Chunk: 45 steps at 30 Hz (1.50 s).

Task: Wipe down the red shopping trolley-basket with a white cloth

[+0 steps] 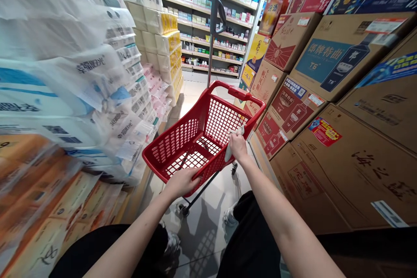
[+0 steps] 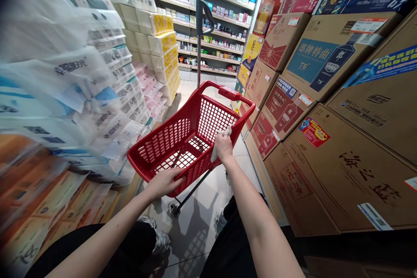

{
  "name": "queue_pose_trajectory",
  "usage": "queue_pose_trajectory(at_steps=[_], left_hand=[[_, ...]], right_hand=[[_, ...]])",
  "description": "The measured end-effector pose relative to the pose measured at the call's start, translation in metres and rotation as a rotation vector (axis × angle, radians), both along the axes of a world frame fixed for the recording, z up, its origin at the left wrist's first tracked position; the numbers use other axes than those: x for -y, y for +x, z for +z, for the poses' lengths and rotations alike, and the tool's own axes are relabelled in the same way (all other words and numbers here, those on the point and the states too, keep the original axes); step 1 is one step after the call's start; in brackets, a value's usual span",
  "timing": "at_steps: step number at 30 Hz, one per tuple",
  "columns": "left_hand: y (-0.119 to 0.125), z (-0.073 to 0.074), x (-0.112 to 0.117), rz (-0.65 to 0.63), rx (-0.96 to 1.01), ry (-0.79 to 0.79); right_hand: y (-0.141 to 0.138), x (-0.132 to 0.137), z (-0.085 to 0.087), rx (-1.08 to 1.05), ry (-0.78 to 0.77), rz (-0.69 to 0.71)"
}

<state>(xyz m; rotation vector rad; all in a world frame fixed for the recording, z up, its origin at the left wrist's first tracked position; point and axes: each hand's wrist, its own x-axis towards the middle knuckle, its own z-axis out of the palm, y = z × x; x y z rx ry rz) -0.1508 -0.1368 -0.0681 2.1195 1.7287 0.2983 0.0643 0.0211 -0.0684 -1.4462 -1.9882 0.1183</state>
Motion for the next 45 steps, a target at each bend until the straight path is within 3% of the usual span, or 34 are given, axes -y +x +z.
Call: queue_pose_trajectory(at_steps=[6, 10, 13, 20, 24, 30, 32, 35, 39, 42, 45], left_hand=[[-0.002, -0.005, -0.001, 0.013, -0.047, 0.009], [-0.001, -0.005, -0.001, -0.007, -0.046, 0.011], [0.002, -0.001, 0.001, -0.018, -0.031, 0.027], [0.008, 0.006, 0.002, 0.010, -0.020, 0.018], [0.010, 0.007, -0.001, -0.009, -0.013, 0.020], [0.014, 0.008, -0.005, -0.003, 0.000, 0.001], [0.013, 0.007, -0.007, 0.005, -0.002, -0.005], [0.012, 0.003, -0.008, -0.009, -0.004, 0.009], [0.011, 0.000, -0.005, -0.029, 0.005, 0.011], [0.011, -0.003, -0.005, -0.047, 0.007, 0.026], [0.010, -0.007, -0.007, -0.078, -0.001, 0.062]], right_hand=[[-0.044, 0.074, -0.017, -0.005, -0.034, 0.105], [-0.047, 0.095, -0.020, -0.136, -0.025, 0.249], [-0.032, 0.078, -0.021, -0.250, -0.009, 0.170], [0.034, -0.008, -0.013, -0.513, -0.003, -0.342], [0.045, -0.024, -0.019, -0.489, -0.102, -0.236], [0.002, 0.025, -0.067, -0.430, -0.107, -0.149], [-0.010, 0.036, -0.075, -0.395, -0.064, -0.112], [-0.013, 0.030, -0.072, -0.351, -0.067, -0.189], [0.008, -0.007, -0.053, -0.334, -0.144, -0.298], [0.025, -0.030, -0.044, -0.351, -0.185, -0.296], [0.024, -0.027, -0.047, -0.343, -0.200, -0.272]])
